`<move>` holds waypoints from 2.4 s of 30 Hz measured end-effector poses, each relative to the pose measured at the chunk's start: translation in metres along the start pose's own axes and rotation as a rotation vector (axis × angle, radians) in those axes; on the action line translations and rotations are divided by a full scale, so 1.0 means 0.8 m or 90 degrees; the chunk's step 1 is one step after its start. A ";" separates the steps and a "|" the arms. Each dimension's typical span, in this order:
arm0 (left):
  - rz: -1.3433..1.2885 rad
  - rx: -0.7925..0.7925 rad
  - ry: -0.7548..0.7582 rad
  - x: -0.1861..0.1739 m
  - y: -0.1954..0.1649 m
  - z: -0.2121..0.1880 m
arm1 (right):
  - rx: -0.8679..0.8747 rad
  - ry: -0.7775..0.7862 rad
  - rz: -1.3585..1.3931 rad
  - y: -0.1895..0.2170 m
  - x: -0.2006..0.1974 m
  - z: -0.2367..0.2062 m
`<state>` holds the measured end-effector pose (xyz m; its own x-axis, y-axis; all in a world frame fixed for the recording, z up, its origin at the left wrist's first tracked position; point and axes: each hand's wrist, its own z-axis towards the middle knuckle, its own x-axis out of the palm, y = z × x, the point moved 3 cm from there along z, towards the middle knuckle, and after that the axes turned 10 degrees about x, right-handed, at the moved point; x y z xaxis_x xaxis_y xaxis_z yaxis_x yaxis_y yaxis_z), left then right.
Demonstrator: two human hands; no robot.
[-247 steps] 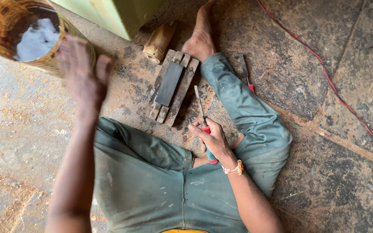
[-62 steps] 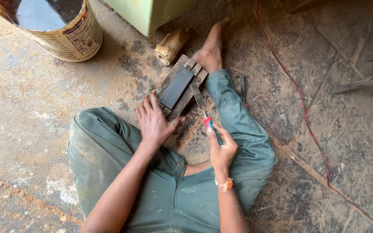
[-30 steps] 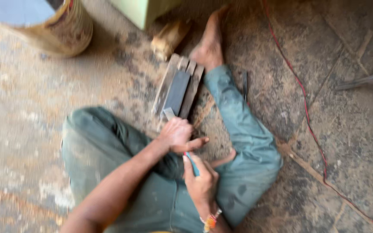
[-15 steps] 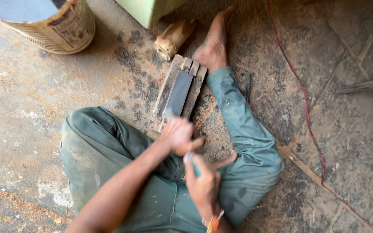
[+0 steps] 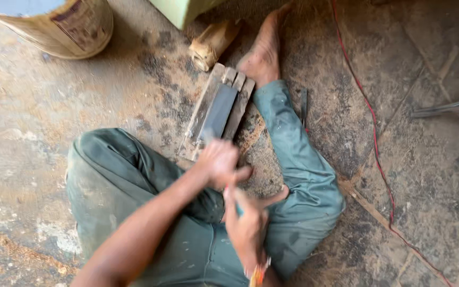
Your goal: The person sits on the floor and sharpens a chisel and a gouge using a sharpening stone. They repeatedly rub the tools against the stone, occasionally dipping them into a bucket of water to wet the stone and the tool edges.
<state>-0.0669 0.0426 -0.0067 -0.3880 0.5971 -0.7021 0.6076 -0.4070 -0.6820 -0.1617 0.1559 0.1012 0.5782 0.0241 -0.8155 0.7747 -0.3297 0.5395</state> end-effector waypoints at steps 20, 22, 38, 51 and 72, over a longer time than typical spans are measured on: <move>-0.034 0.050 -0.317 -0.069 0.032 0.130 | -0.210 -0.072 0.001 0.024 -0.041 0.131; -0.031 0.051 -0.291 -0.079 0.019 0.120 | -0.226 -0.062 0.041 0.012 -0.039 0.128; -0.042 0.042 -0.290 -0.079 0.012 0.103 | -0.214 -0.036 0.092 0.028 -0.041 0.113; -0.041 -0.023 -0.246 -0.092 0.011 0.128 | -0.273 -0.049 0.044 0.015 -0.051 0.154; 0.012 0.020 -0.122 -0.004 -0.016 0.003 | -0.120 0.004 0.050 0.002 -0.023 0.023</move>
<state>-0.0752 0.0446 0.0038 -0.5034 0.4486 -0.7385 0.5950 -0.4398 -0.6727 -0.1754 0.1376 0.1133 0.6401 0.0106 -0.7682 0.7607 -0.1490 0.6318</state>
